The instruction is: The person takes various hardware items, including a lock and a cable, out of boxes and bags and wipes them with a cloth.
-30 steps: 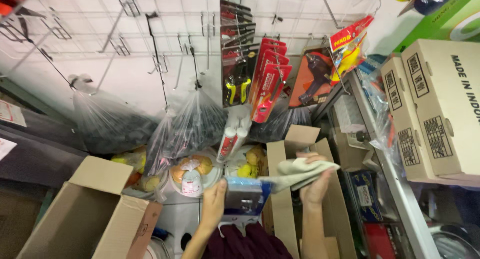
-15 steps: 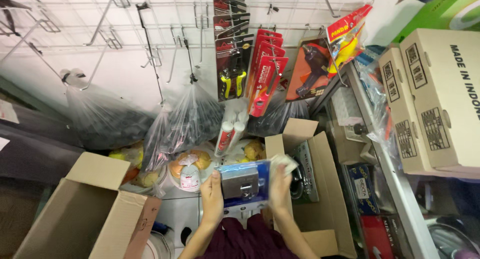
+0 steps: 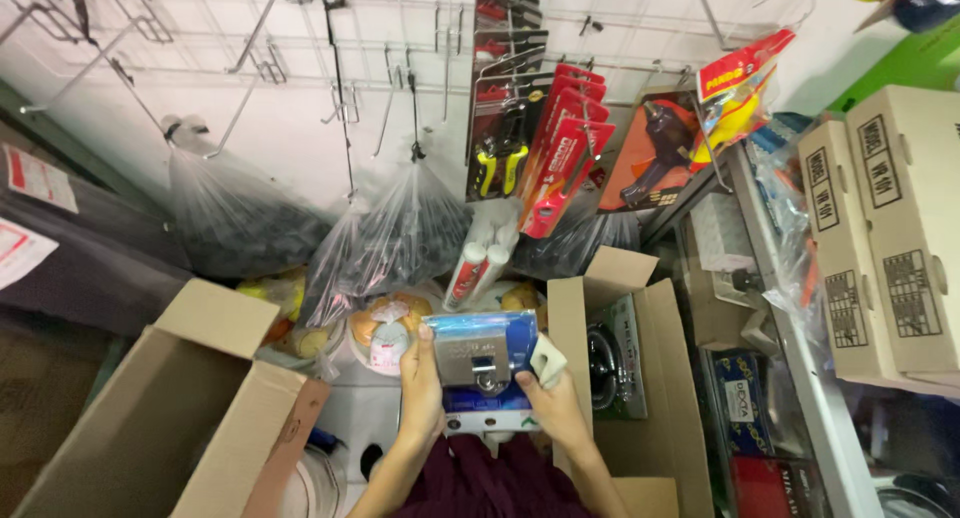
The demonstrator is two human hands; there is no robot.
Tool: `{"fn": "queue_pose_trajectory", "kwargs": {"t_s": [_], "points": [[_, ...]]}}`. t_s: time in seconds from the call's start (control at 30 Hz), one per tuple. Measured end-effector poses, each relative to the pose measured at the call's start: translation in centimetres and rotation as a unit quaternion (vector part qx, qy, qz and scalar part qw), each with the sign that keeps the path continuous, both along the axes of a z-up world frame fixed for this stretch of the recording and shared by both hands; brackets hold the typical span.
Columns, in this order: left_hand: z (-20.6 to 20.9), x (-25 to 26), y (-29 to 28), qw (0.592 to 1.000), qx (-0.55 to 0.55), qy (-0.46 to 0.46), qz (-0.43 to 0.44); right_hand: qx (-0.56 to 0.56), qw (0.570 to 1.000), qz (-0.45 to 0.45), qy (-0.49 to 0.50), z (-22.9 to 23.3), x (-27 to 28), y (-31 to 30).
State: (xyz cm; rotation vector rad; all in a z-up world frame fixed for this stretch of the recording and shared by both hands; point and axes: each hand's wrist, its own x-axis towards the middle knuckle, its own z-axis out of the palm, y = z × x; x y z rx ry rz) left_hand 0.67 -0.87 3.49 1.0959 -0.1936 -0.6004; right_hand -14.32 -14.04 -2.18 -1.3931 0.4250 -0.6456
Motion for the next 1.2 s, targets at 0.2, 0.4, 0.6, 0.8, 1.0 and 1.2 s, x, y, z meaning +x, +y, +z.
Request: {"fn": "queue_pose_trajectory", "kwargs": {"t_s": [0.2,0.4,0.6,0.8,1.0,1.2], "points": [[0.2,-0.2,1.3,0.998,-0.047,-0.012,0.029,-0.049,0.999,-0.022,-0.005,-3.5,0.7,-1.4],[2.0,3.6,3.7,0.993,-0.080,-0.019,0.083,0.142,0.970,-0.033,-0.197,1.6,3.9,-2.4],[3.7,10.7,5.2,0.975,-0.153,-0.039,0.156,0.018,0.982,-0.022,-0.187,3.6,11.8,4.4],[2.9,16.5,8.2,0.964,-0.233,0.034,0.126,-0.134,0.955,-0.189,-0.184,5.2,19.3,7.9],[-1.3,21.8,12.9,0.922,-0.339,0.031,-0.182,-0.062,0.956,-0.156,-0.239,11.3,23.2,6.0],[-3.3,27.2,16.8,0.929,-0.256,-0.062,-0.259,-0.196,0.974,-0.067,-0.097,17.0,24.6,6.3]]}}
